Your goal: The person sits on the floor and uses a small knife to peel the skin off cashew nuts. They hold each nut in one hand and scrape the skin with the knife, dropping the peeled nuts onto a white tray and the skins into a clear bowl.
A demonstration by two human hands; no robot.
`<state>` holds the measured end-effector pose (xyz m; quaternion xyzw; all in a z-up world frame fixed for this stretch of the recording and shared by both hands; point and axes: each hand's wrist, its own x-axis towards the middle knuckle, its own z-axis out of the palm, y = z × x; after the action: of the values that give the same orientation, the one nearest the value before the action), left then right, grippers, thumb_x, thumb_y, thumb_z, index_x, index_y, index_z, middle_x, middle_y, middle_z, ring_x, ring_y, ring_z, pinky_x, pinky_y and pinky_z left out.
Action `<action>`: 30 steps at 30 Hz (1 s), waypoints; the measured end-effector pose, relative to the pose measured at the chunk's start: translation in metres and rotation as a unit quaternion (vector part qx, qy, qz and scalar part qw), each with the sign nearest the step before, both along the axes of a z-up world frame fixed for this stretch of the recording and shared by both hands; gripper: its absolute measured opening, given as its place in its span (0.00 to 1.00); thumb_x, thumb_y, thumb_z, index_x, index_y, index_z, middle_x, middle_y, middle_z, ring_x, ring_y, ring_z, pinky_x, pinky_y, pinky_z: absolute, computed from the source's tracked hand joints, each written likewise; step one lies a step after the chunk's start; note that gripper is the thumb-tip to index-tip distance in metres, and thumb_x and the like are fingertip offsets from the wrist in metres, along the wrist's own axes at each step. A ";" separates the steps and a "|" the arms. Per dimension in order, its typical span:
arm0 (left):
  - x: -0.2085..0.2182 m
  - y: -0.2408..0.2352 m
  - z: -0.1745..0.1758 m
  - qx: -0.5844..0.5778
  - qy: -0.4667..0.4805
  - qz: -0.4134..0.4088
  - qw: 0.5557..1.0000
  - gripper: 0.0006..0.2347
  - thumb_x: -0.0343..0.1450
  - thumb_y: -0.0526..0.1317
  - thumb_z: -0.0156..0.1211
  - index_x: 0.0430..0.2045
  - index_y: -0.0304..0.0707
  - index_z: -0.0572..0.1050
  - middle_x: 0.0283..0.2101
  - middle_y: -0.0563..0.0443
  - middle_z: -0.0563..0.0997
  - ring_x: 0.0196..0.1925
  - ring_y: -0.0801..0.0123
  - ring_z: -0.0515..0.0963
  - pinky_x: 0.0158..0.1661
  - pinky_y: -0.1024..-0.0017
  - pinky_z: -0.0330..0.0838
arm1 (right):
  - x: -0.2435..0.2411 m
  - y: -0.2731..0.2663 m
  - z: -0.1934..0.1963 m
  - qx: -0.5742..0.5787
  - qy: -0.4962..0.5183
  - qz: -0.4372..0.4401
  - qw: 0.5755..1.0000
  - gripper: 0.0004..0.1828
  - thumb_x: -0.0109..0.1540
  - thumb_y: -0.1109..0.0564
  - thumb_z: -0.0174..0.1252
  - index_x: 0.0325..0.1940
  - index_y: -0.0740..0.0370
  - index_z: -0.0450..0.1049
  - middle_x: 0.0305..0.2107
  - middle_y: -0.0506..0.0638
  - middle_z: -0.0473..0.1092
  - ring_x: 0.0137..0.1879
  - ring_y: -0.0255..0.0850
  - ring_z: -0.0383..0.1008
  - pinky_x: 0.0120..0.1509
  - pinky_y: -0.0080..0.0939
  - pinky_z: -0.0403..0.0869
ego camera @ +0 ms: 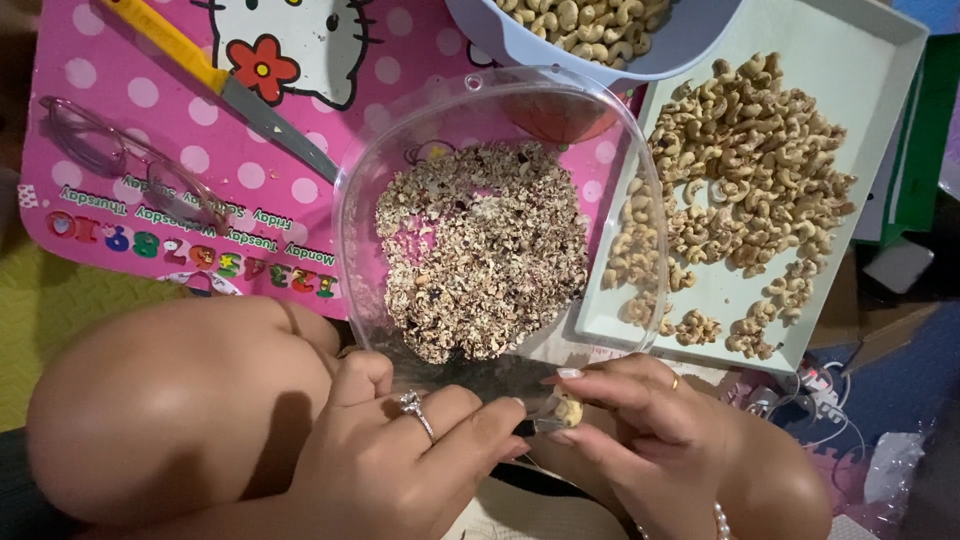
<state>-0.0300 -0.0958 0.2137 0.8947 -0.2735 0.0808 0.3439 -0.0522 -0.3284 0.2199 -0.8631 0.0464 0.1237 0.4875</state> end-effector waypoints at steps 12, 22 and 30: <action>0.002 0.001 -0.003 0.042 -0.033 0.014 0.998 0.09 0.79 0.47 0.56 0.42 0.46 0.80 0.29 0.64 0.72 0.21 0.77 0.68 0.34 0.65 0.57 | 0.003 0.011 0.004 0.050 0.029 -0.027 0.998 0.16 0.57 0.66 0.66 0.50 0.64 0.81 0.37 0.52 0.79 0.43 0.39 0.82 0.44 0.34 0.78; 0.008 0.008 0.001 -0.028 0.040 -0.008 0.999 0.07 0.76 0.42 0.58 0.40 0.41 0.80 0.32 0.63 0.76 0.25 0.72 0.66 0.34 0.66 0.54 | 0.006 0.005 -0.007 0.015 -0.002 -0.020 1.000 0.17 0.53 0.60 0.70 0.47 0.61 0.83 0.35 0.51 0.82 0.41 0.39 0.82 0.45 0.34 0.81; -0.001 0.008 -0.003 -0.026 0.076 0.001 0.997 0.07 0.75 0.45 0.60 0.40 0.46 0.80 0.30 0.65 0.75 0.24 0.72 0.65 0.35 0.65 0.56 | 0.003 0.005 -0.019 0.195 -0.016 -0.052 0.979 0.15 0.57 0.72 0.64 0.47 0.67 0.77 0.43 0.59 0.75 0.51 0.48 0.83 0.59 0.41 0.85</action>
<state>-0.0309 -0.0875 0.2103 0.8893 -0.2435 0.0195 0.3867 -0.0497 -0.3235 0.2013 -0.7499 0.0586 0.0913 0.6526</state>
